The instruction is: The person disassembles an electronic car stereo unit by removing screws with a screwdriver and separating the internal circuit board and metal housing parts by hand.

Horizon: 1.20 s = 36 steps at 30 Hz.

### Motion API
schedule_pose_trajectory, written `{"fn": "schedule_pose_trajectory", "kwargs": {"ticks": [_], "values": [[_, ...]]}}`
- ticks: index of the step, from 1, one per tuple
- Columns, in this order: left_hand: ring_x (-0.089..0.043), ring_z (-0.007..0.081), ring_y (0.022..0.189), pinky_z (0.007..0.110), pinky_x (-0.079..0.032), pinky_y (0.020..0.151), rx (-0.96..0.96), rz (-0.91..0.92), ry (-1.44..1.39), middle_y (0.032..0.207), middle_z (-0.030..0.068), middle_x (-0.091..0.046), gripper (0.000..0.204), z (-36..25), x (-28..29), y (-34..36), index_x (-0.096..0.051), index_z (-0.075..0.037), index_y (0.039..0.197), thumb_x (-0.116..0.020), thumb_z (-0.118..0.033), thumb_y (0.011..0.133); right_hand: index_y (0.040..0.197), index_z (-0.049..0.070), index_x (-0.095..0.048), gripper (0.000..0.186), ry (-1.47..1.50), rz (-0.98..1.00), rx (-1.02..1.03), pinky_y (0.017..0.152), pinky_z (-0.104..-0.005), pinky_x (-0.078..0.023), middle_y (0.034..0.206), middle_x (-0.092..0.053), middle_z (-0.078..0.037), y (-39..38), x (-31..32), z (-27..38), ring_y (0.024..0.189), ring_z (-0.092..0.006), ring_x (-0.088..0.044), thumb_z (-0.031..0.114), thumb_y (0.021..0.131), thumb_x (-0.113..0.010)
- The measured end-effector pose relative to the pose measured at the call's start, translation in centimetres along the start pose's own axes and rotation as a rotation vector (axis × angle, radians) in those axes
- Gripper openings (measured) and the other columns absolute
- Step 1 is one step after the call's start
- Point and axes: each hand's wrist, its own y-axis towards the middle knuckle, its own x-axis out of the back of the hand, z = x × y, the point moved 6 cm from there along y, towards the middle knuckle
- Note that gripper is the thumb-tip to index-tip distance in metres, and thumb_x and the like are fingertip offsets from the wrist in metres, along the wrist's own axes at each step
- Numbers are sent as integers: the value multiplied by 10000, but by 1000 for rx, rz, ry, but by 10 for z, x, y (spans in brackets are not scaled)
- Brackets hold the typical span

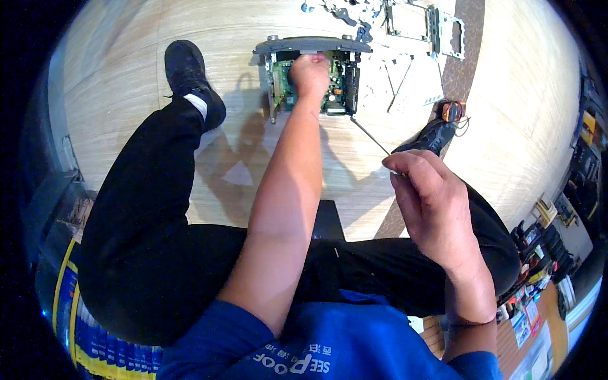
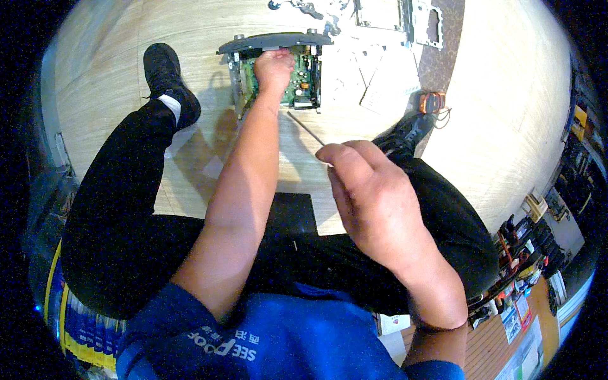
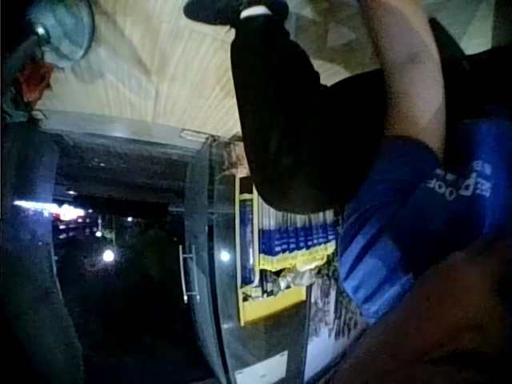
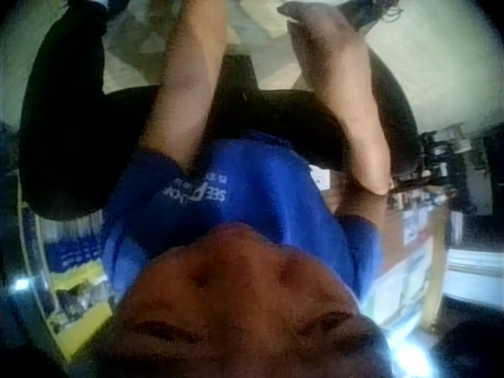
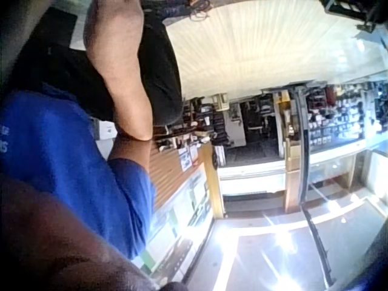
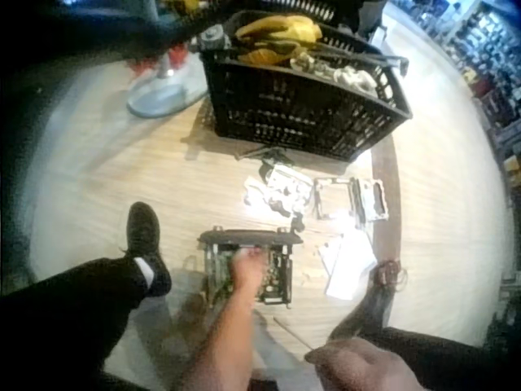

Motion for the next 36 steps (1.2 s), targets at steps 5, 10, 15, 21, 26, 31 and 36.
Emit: {"fn": "schedule_pose_trajectory", "kwargs": {"ticks": [5, 10, 15, 21, 26, 31, 36], "values": [[-675, 196, 716, 301, -519, 699, -211, -137, 169, 789, 123, -696, 108, 1, -14, -8, -684, -8, 818, -681, -54, 720, 974, 25, -571, 213, -5, -11, -17, 695, -357, -502, 902, -605, -141, -5, 2, -7, 807, -318, -617, -68, 783, -587], [-675, 211, 695, 309, -520, 680, -123, -66, -35, 777, 147, -692, 140, 20, -12, 4, -694, 0, 838, -702, -77, 722, 1000, 30, -564, 245, 21, 21, 27, 668, -386, -502, 889, -586, -152, -5, 1, -2, 780, -340, -604, -65, 775, -578], [-651, 299, 709, 379, -511, 677, -318, -117, 400, 756, 153, -670, 108, -22, -22, -21, -712, -57, 788, -699, -149, 733, 960, 36, -591, 208, 55, 29, -61, 652, -285, -489, 919, -608, -114, -10, 5, -8, 778, -241, -618, -89, 793, -593], [-627, 354, 740, 437, -503, 676, -433, -94, 486, 774, 150, -657, 106, -31, -26, -21, -721, -131, 778, -652, -208, 757, 984, 38, -580, 234, 63, 19, -4, 643, -332, -500, 899, -598, -129, -12, 1, -10, 760, -284, -612, -72, 777, -598], [-640, 346, 773, 450, -514, 680, -372, 77, 714, 818, 125, -671, 148, -32, -33, -14, -713, -163, 822, -610, -267, 795, 1004, 41, -566, 261, 60, 26, 26, 641, -378, -515, 887, -591, -140, -12, 1, -12, 752, -327, -612, -50, 761, -600], [-638, 348, 737, 451, -511, 671, -499, 85, 813, 809, 122, -666, 151, -36, -32, -7, -712, -181, 860, -645, -278, 766, 998, 39, -570, 247, 44, 26, 28, 633, -379, -516, 879, -590, -137, -12, 0, -11, 749, -322, -613, -41, 765, -594], [-645, 356, 808, 463, -517, 707, -410, 136, 887, 884, 131, -676, 171, -33, -39, -5, -691, -160, 896, -608, -276, 803, 996, 42, -572, 242, 33, 19, 61, 622, -377, -517, 873, -589, -135, -13, -3, -10, 740, -318, -615, -35, 768, -591]]}}
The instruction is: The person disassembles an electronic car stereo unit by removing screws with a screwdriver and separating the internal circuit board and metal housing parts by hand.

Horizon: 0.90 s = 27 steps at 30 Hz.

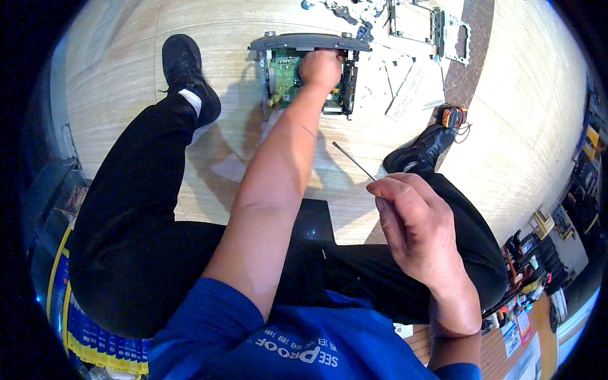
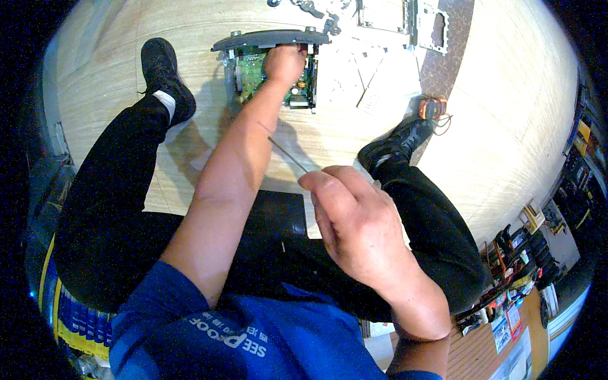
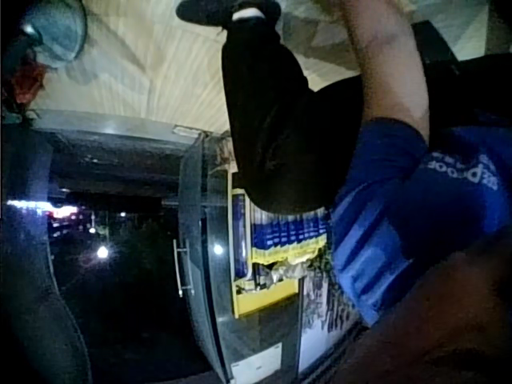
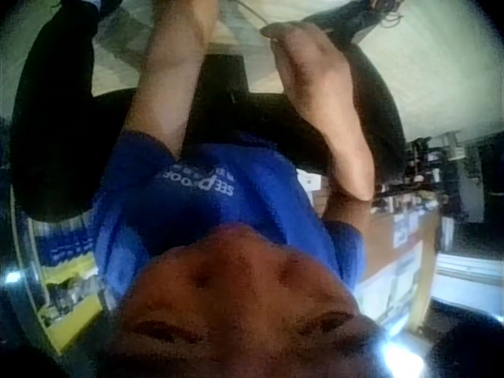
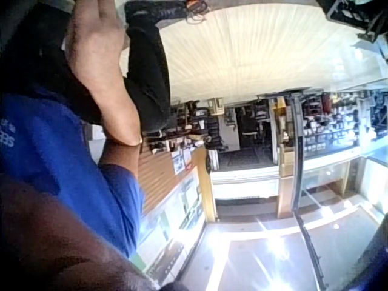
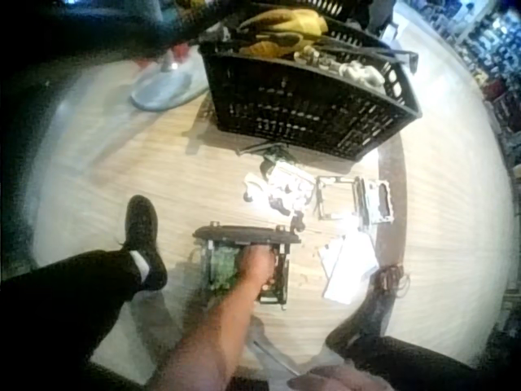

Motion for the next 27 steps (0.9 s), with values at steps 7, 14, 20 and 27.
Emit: {"fn": "schedule_pose_trajectory", "kwargs": {"ticks": [7, 14, 20, 27], "values": [[-652, 346, 835, 430, -523, 734, 179, 36, -25, 895, 119, -684, 217, 3, -3, 0, -706, -186, 948, -617, -308, 791, 993, 59, -570, 244, -1, 22, -11, 600, -383, -512, 853, -589, -125, -1, -5, 2, 712, -316, -613, -30, 767, -593], [-658, 313, 843, 388, -521, 746, 315, -22, -198, 882, 115, -688, 186, -1, 6, -9, -724, -189, 903, -627, -296, 786, 993, 57, -569, 251, -10, 27, 4, 599, -382, -508, 852, -588, -128, 0, -5, 1, 709, -317, -611, -36, 760, -589], [-660, 315, 828, 392, -521, 741, 315, -18, -153, 861, 117, -688, 189, -2, 10, -9, -725, -181, 902, -638, -290, 776, 975, 44, -578, 230, 27, 6, -3, 629, -386, -506, 850, -589, -134, 2, -3, 0, 737, -322, -608, -38, 760, -592], [-661, 329, 832, 400, -527, 741, 368, -38, -108, 852, 136, -685, 186, -7, 8, -9, -723, -168, 894, -636, -280, 775, 972, 41, -579, 213, 43, 15, -21, 637, -383, -508, 846, -589, -136, 3, -4, -1, 741, -327, -608, -35, 773, -591]]}}
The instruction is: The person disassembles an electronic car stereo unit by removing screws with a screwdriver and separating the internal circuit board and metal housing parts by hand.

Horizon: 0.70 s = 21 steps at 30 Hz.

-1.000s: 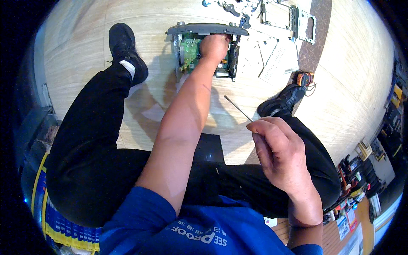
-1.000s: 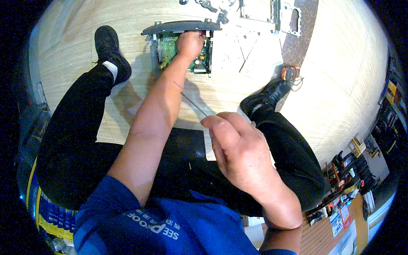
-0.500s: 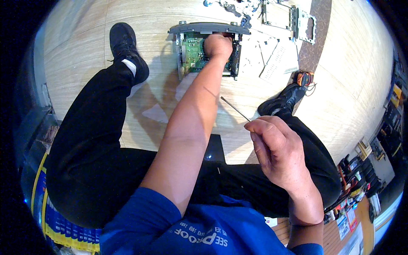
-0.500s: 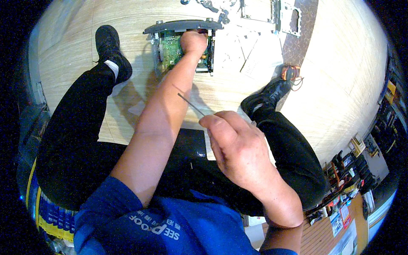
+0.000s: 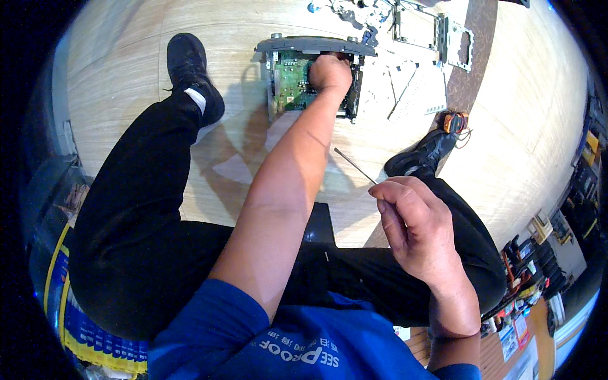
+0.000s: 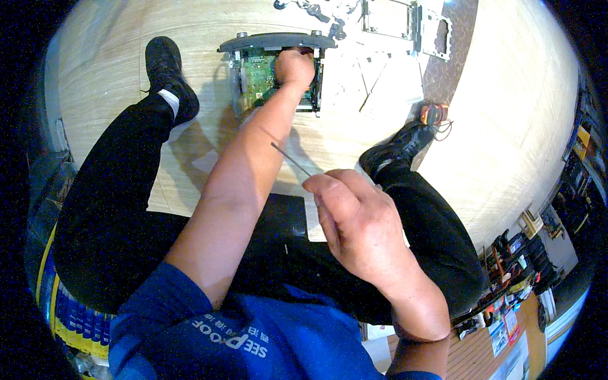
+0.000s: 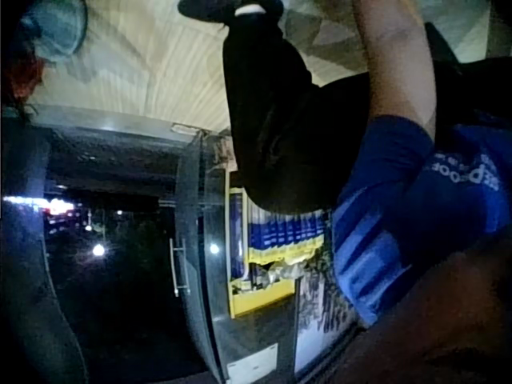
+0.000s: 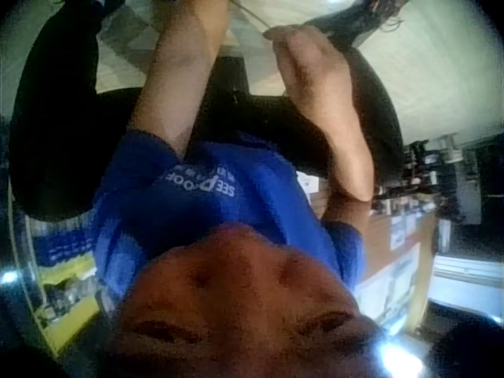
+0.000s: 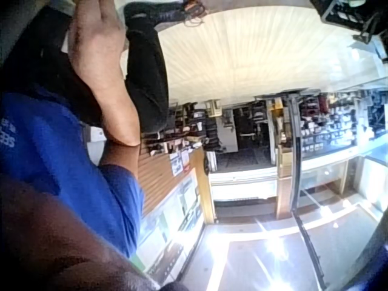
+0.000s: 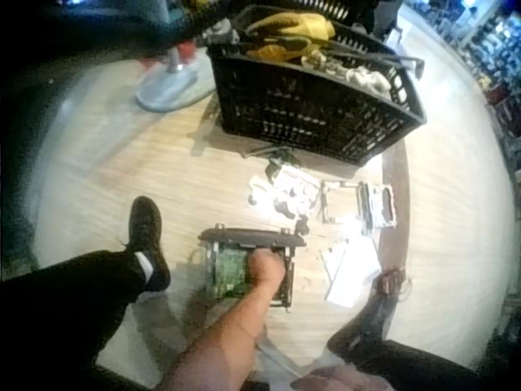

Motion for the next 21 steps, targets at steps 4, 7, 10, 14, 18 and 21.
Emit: {"fn": "schedule_pose_trajectory", "kwargs": {"ticks": [4, 7, 10, 14, 18, 21], "values": [[-664, 325, 825, 403, -529, 740, 18, -12, -35, 852, 150, -683, 190, 10, -6, 6, -721, -153, 896, -637, -276, 778, 974, 41, -577, 218, 0, 4, 8, 637, -383, -508, 846, -587, -137, 1, -3, 0, 739, -326, -607, -35, 771, -593], [-665, 323, 818, 404, -531, 732, -15, 9, -44, 854, 155, -682, 188, 10, -7, 6, -722, -148, 890, -645, -274, 773, 977, 40, -576, 223, -15, 28, -10, 636, -383, -508, 848, -588, -137, 2, -3, -1, 740, -325, -608, -37, 768, -594], [-666, 321, 812, 407, -533, 724, -25, 36, -48, 852, 152, -682, 183, 5, -6, 3, -723, -149, 885, -653, -269, 766, 977, 42, -576, 224, -23, 9, 9, 635, -381, -509, 850, -589, -135, 3, 0, -1, 741, -323, -609, -38, 768, -596], [-664, 320, 800, 411, -532, 717, -8, 35, -62, 841, 136, -684, 174, 4, -4, 0, -723, -157, 881, -658, -266, 762, 978, 44, -577, 224, -16, 13, -1, 638, -380, -511, 856, -592, -134, 3, 0, -3, 745, -322, -611, -37, 770, -597], [-663, 322, 794, 412, -531, 707, -27, -17, -55, 834, 128, -685, 166, 4, -1, -2, -723, -156, 871, -655, -261, 763, 978, 45, -572, 227, -18, 16, -1, 636, -375, -514, 868, -598, -135, 3, 0, -4, 747, -318, -615, -40, 770, -600], [-663, 325, 797, 413, -529, 703, -29, -19, -80, 833, 129, -685, 159, 2, 0, -3, -722, -154, 864, -648, -254, 764, 977, 44, -567, 230, -25, 9, 12, 632, -372, -514, 874, -600, -135, 4, 0, -4, 747, -318, -616, -45, 768, -600]]}}
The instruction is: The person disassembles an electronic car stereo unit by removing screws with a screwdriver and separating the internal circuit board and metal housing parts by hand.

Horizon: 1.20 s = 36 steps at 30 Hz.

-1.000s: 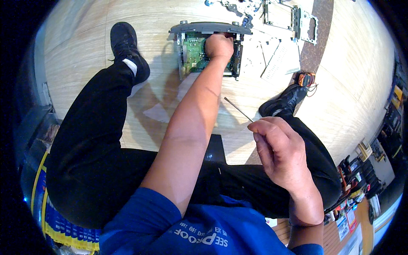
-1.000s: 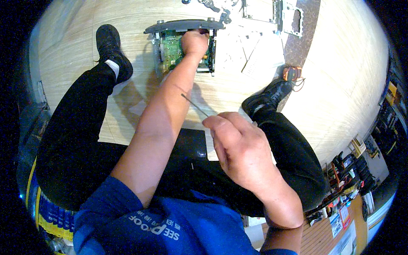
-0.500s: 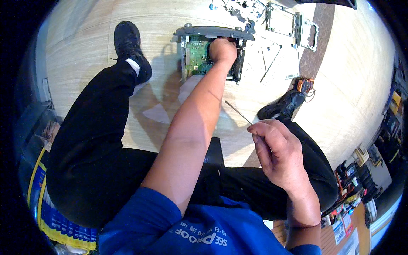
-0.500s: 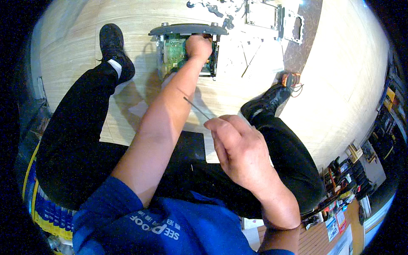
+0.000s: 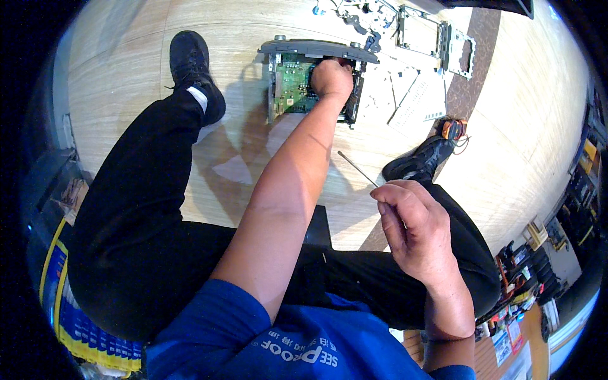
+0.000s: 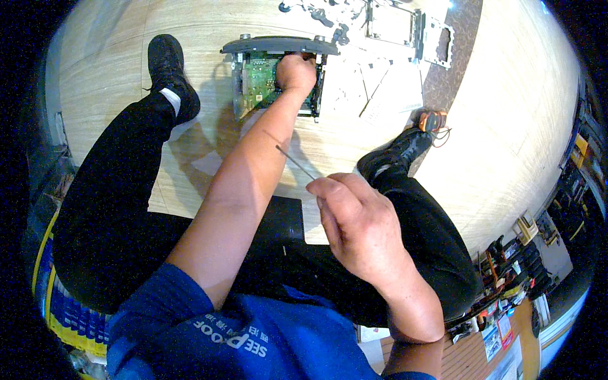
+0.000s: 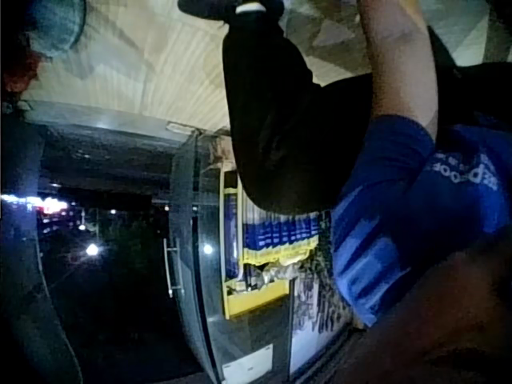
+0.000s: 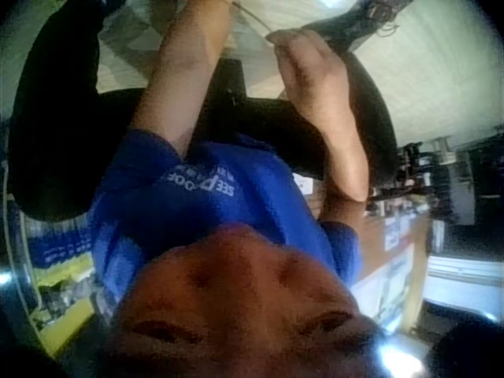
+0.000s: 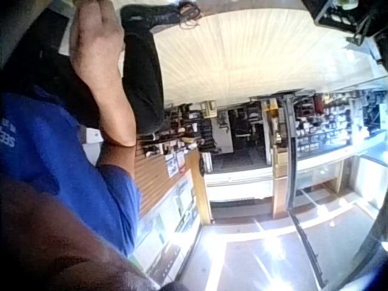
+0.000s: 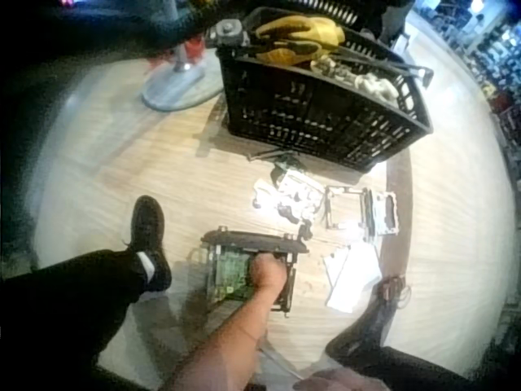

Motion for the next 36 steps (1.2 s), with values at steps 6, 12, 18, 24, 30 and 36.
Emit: {"fn": "schedule_pose_trajectory", "kwargs": {"ticks": [6, 12, 18, 24, 30, 36], "values": [[-662, 325, 800, 420, -525, 715, 23, -15, -44, 832, 133, -684, 157, 0, 0, -1, -720, -161, 870, -650, -259, 771, 960, 41, -573, 204, 6, -3, -10, 639, -340, -504, 875, -607, -129, 1, -1, 0, 750, -291, -619, -59, 783, -597], [-657, 355, 736, 426, -531, 682, 4, -45, 64, 778, 180, -667, 219, 1, 4, 2, -717, -85, 773, -653, -294, 752, 955, 36, -571, 199, 0, -4, 16, 645, -341, -505, 874, -607, -132, 2, -4, 3, 753, -294, -619, -63, 784, -593], [-663, 342, 790, 426, -532, 713, 76, 23, 41, 838, 166, -677, 216, 1, 3, -4, -703, -78, 831, -658, -282, 777, 968, 30, -559, 225, -11, 11, 38, 638, -364, -516, 873, -604, -139, 3, -3, 5, 752, -317, -620, -61, 766, -594], [-658, 344, 779, 434, -526, 696, 17, -46, 20, 832, 164, -674, 177, 4, 3, -6, -706, -109, 840, -635, -261, 784, 967, 27, -557, 226, 15, -2, 42, 635, -364, -514, 870, -606, -142, 4, -3, 5, 743, -319, -620, -62, 765, -600], [-640, 372, 741, 457, -511, 697, -46, -86, -100, 784, 184, -659, 186, 8, 2, -1, -702, -82, 783, -650, -255, 739, 988, 24, -556, 193, -31, -61, -31, 637, -369, -509, 857, -607, -169, 5, -5, -12, 754, -327, -624, -25, 806, -595], [-652, 356, 767, 441, -520, 708, -36, -3, -4, 811, 180, -667, 189, 7, 5, -4, -707, -84, 819, -621, -248, 781, 993, 8, -536, 159, -25, -191, -257, 621, -371, -499, 764, -616, -189, 19, -12, -57, 684, -359, -624, 42, 849, -594]]}}
